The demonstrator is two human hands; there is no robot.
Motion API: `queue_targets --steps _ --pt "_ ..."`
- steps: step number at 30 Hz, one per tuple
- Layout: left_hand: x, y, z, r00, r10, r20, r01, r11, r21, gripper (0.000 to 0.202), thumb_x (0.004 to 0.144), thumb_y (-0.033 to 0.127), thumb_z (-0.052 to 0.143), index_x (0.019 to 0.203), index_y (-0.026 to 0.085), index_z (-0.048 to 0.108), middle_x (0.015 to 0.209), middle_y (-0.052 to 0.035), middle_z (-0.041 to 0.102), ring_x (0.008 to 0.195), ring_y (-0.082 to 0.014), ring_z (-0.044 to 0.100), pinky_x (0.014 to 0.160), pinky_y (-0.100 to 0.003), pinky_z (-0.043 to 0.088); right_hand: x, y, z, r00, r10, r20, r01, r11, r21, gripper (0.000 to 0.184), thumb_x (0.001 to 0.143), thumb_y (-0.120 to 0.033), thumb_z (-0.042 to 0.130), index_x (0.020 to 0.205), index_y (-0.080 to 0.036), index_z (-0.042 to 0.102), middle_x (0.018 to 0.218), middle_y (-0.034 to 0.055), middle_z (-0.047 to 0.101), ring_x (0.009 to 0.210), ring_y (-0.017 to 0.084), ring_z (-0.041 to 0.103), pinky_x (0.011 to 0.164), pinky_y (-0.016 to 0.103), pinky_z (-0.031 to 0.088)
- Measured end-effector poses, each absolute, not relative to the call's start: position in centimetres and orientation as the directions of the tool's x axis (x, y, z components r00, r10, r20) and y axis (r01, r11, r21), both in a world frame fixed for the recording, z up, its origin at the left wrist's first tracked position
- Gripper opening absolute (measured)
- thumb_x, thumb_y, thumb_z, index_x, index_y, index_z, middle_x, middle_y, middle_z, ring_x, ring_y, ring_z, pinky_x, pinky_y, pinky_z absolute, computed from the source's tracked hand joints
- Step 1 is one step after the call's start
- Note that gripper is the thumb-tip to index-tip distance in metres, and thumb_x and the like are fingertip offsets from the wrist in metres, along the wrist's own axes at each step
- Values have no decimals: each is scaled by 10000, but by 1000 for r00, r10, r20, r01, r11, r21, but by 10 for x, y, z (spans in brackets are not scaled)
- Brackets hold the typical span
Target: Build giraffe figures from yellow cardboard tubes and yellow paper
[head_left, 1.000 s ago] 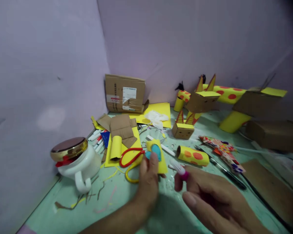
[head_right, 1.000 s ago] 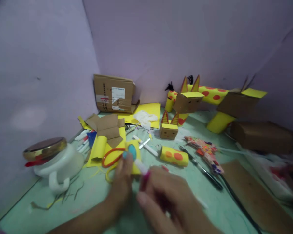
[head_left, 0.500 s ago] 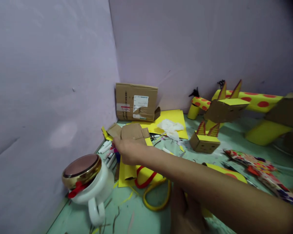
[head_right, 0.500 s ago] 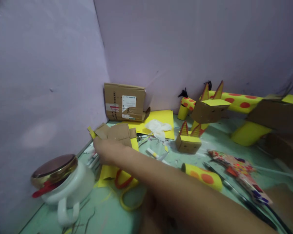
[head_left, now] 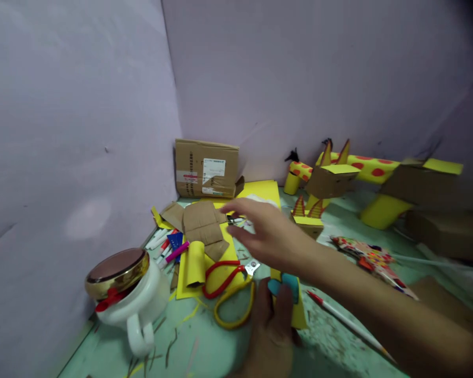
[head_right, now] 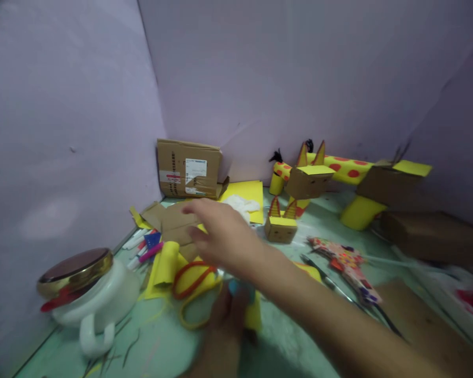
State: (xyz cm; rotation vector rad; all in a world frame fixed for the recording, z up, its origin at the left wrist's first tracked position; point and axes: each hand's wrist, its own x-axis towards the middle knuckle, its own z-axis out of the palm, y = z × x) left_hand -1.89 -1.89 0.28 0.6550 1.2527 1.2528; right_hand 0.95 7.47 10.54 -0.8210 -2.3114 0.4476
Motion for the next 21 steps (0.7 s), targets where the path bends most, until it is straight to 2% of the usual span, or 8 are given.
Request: queue_targets --steps 3,4,6,8,10,14,18,21 --pt "-20 -20 2 -77 963 -257 -326 219 920 505 677 681 567 804 195 521 632 43 470 551 -106 466 474 -204 401 78 45 80 -281 868 409 375 492 -786 157 819 -259 568 950 -201 631 922 53 691 834 200 642 766 342 498" --pt "-19 -20 1 -55 967 -249 -323 219 921 510 680 671 576 843 190 533 671 35 500 586 -108 494 514 -203 427 96 35 68 -181 917 354 341 397 -852 158 824 -303 566 927 -204 633 889 54 689 804 198 644 730 332 507" --pt "-16 -22 -1 -12 957 -289 -303 272 913 565 645 713 569 844 186 530 639 40 507 530 -106 494 472 -211 432 123 16 44 -66 966 249 265 257 -929 175 820 -348 577 902 -203 628 876 59 679 795 201 642 683 312 516" --pt "-10 -24 -4 18 943 -332 -279 324 904 620 595 765 553 807 184 513 544 57 477 424 -103 446 374 -223 394 135 1 27 -27 975 222 215 222 -951 173 806 -348 590 879 -195 623 883 60 673 813 201 637 712 315 512" --pt "-4 -26 -7 7 945 -327 -262 317 911 587 620 730 573 812 179 513 533 56 484 425 -108 458 367 -224 403 137 -7 19 -53 973 226 193 232 -953 145 812 -308 570 873 -188 624 882 56 665 802 189 629 727 313 506" --pt "0 -27 -6 -9 959 -283 -262 270 926 483 690 628 606 841 178 518 585 51 495 481 -108 484 389 -211 422 132 -11 22 -94 971 218 178 232 -956 133 797 -262 561 867 -175 635 859 53 645 731 165 600 631 273 490" --pt "-2 -26 -10 11 966 -258 -160 256 953 475 696 613 608 868 180 516 616 43 519 505 -112 498 395 -210 430 127 -13 18 -84 987 134 114 143 -983 201 776 -277 576 946 -182 626 829 42 627 683 152 569 549 249 464" --pt "-3 -23 -15 15 966 -259 -104 259 960 529 641 640 636 874 179 521 610 46 509 520 -122 501 385 -213 431 124 -11 11 -57 997 51 71 56 -996 161 744 -300 590 833 -168 612 720 23 605 583 134 527 475 235 424"
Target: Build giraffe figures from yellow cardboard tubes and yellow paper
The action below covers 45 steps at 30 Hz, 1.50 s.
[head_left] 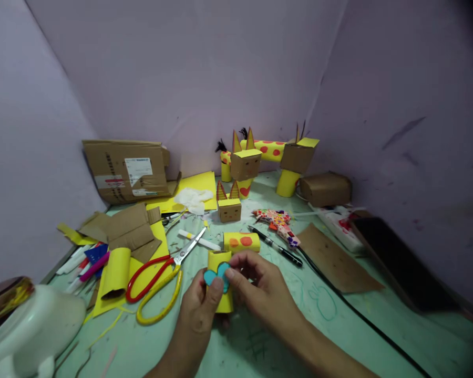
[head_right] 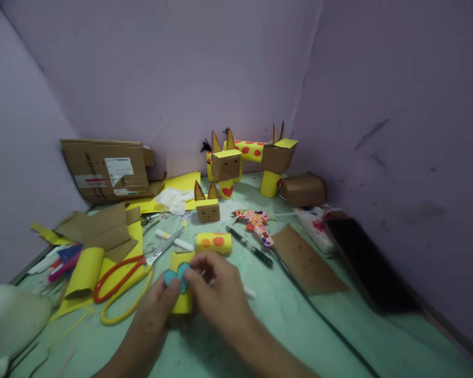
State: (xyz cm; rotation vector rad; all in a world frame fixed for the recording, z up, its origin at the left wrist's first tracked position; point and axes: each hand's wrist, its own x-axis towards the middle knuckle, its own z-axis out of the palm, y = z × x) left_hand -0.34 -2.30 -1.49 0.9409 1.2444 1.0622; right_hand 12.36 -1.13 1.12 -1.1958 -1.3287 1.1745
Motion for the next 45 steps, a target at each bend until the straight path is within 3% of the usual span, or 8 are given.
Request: queue_targets --steps 7,11,19,24,31,34,41,45 --pt "-8 -23 -13 131 963 -238 -150 256 955 466 738 563 603 983 173 535 810 -18 607 744 -178 594 565 -258 495 115 -9 6 8 984 -180 -103 -178 -979 209 636 -328 663 618 -170 528 462 -53 508 402 88 433 412 226 365" --pt "-11 -29 -8 185 965 -189 -185 223 957 377 828 468 552 1087 194 543 1020 -51 632 983 -203 567 793 -288 477 114 -11 7 30 982 -188 -148 -182 -972 242 613 -344 685 592 -179 510 425 -57 511 384 90 445 401 220 377" --pt "-10 -30 -3 169 968 -185 -234 222 946 476 817 467 565 1212 207 511 1202 -65 599 1120 -237 522 950 -321 398 113 -14 4 32 989 -143 -157 -136 -978 238 633 -357 640 587 -186 482 473 -52 483 433 97 441 429 232 382" --pt "-8 -29 2 151 978 -148 -250 182 951 477 779 430 613 1181 184 536 1060 -64 645 991 -233 565 868 -323 431 113 -15 -2 44 997 -69 -86 -65 -994 230 672 -363 612 605 -190 476 509 -43 463 481 103 406 441 228 353" --pt "-16 -27 14 91 994 -62 21 60 998 244 755 419 638 736 176 631 744 2 582 771 -168 532 710 -254 440 112 -17 1 62 997 -50 -72 -46 -996 250 682 -381 618 604 -187 481 544 -24 488 518 114 420 466 235 372" --pt "-18 -25 11 148 982 -119 -94 133 987 234 729 382 678 842 180 648 786 -2 624 795 -175 563 734 -257 453 112 -18 1 64 997 -50 -76 -45 -996 250 685 -388 617 604 -192 486 539 -26 482 513 114 410 464 236 358" --pt "-15 -26 3 142 969 -203 -287 237 928 493 723 354 698 1158 169 560 1105 -75 646 1015 -224 574 886 -320 445 114 -16 4 83 995 -58 19 -60 -998 233 674 -377 601 599 -187 489 550 -23 482 518 113 401 476 243 339" --pt "-16 -26 1 165 963 -213 -278 252 927 488 755 395 661 1162 156 538 1092 -95 650 985 -231 592 803 -316 477 115 -14 5 63 996 -69 48 -72 -996 225 662 -374 607 599 -190 494 573 -10 513 542 126 433 486 249 361"
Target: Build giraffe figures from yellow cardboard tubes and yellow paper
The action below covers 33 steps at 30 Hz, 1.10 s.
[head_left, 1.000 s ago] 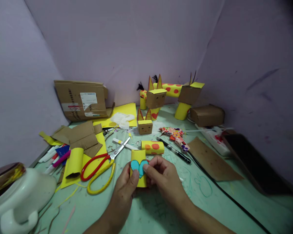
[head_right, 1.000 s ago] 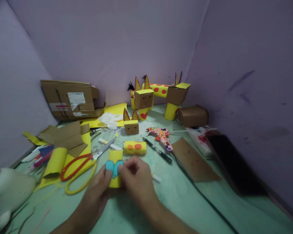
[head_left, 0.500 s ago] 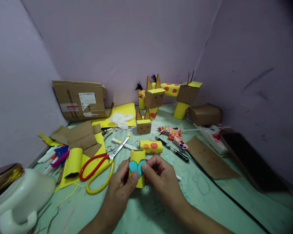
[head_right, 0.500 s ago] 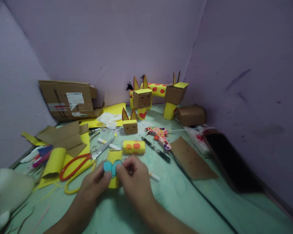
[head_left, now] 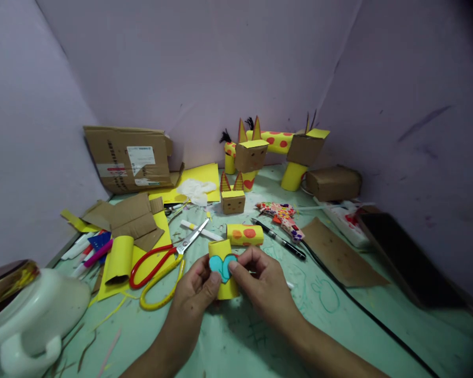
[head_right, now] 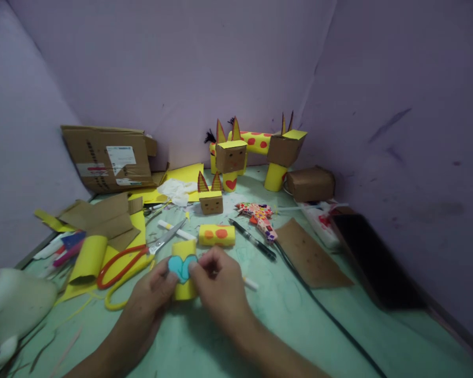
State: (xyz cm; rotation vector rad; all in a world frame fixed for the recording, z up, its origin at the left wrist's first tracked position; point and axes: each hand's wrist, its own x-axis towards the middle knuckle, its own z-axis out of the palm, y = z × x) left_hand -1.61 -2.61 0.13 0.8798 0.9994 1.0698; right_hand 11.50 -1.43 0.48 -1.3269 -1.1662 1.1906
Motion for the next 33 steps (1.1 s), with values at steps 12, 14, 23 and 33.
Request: queue_targets --steps 12,14,23,33 --pt "-18 -26 3 121 971 -205 -328 234 915 363 699 285 720 1010 169 572 792 -3 665 720 -145 620 697 -254 502 110 -18 4 40 996 -78 1 -78 -997 192 606 -275 681 722 -185 556 629 -24 566 538 111 464 505 243 395" --pt "-18 -26 2 142 969 -203 -306 238 922 414 686 295 727 1043 160 567 891 -46 687 804 -188 641 743 -293 506 112 -16 7 17 996 -82 1 -82 -997 308 592 -260 702 875 -171 620 742 12 626 573 122 489 533 261 417" --pt "-16 -26 10 89 977 -192 -157 204 966 423 573 239 759 953 116 620 873 -80 717 790 -233 655 657 -281 503 116 -13 4 -116 990 -84 -57 -91 -994 174 617 -265 689 746 -149 701 664 39 646 621 172 543 618 335 463" --pt "-16 -27 7 114 966 -233 -230 254 940 414 584 301 766 932 123 631 835 -80 708 784 -225 648 695 -302 496 121 -12 9 -122 987 -102 -41 -107 -993 213 596 -317 715 725 -148 714 700 65 699 673 226 609 640 356 475"
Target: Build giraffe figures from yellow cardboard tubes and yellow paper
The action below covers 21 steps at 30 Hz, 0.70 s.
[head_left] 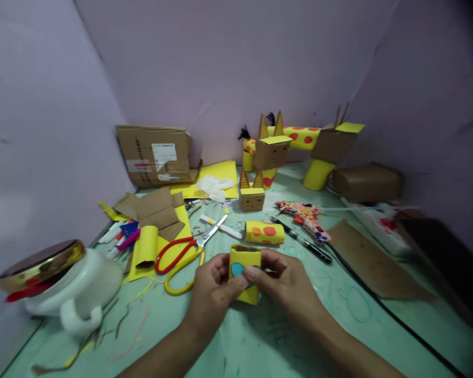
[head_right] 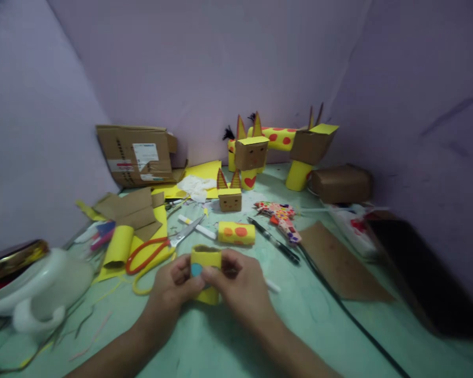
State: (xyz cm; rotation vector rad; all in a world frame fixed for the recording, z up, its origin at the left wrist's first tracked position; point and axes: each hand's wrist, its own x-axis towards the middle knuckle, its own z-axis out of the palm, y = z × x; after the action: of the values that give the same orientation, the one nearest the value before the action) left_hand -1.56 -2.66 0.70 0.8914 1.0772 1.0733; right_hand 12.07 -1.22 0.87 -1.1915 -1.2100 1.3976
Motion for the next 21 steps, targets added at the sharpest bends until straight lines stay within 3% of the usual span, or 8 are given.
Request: queue_targets --steps 6,12,18,21 --pt "-15 -28 11 81 977 -198 -157 208 965 280 579 352 758 696 134 628 617 2 607 573 -119 530 544 -224 413 123 -11 9 -117 985 -123 -13 -126 -992 247 572 -352 736 724 -159 718 729 88 708 708 266 618 666 398 478" --pt "-19 -25 4 98 971 -219 -150 232 961 302 584 371 760 666 134 591 594 15 569 545 -95 489 514 -207 387 123 -11 2 -164 978 -132 -75 -145 -987 282 614 -374 736 771 -141 711 759 93 700 714 247 616 683 398 482" --pt "-23 -22 -3 255 944 -208 -168 255 952 361 670 378 723 937 143 657 840 -50 680 748 -173 611 661 -254 481 125 -7 2 -181 966 -187 -206 -223 -953 263 585 -347 761 711 -136 669 670 31 643 632 174 573 655 337 465" --pt "-23 -22 -2 251 942 -224 -155 268 951 350 681 390 716 916 135 662 772 -42 664 699 -163 599 607 -243 472 126 -5 4 -188 964 -187 -208 -225 -952 247 576 -330 764 686 -135 661 635 14 620 617 157 555 614 298 437"
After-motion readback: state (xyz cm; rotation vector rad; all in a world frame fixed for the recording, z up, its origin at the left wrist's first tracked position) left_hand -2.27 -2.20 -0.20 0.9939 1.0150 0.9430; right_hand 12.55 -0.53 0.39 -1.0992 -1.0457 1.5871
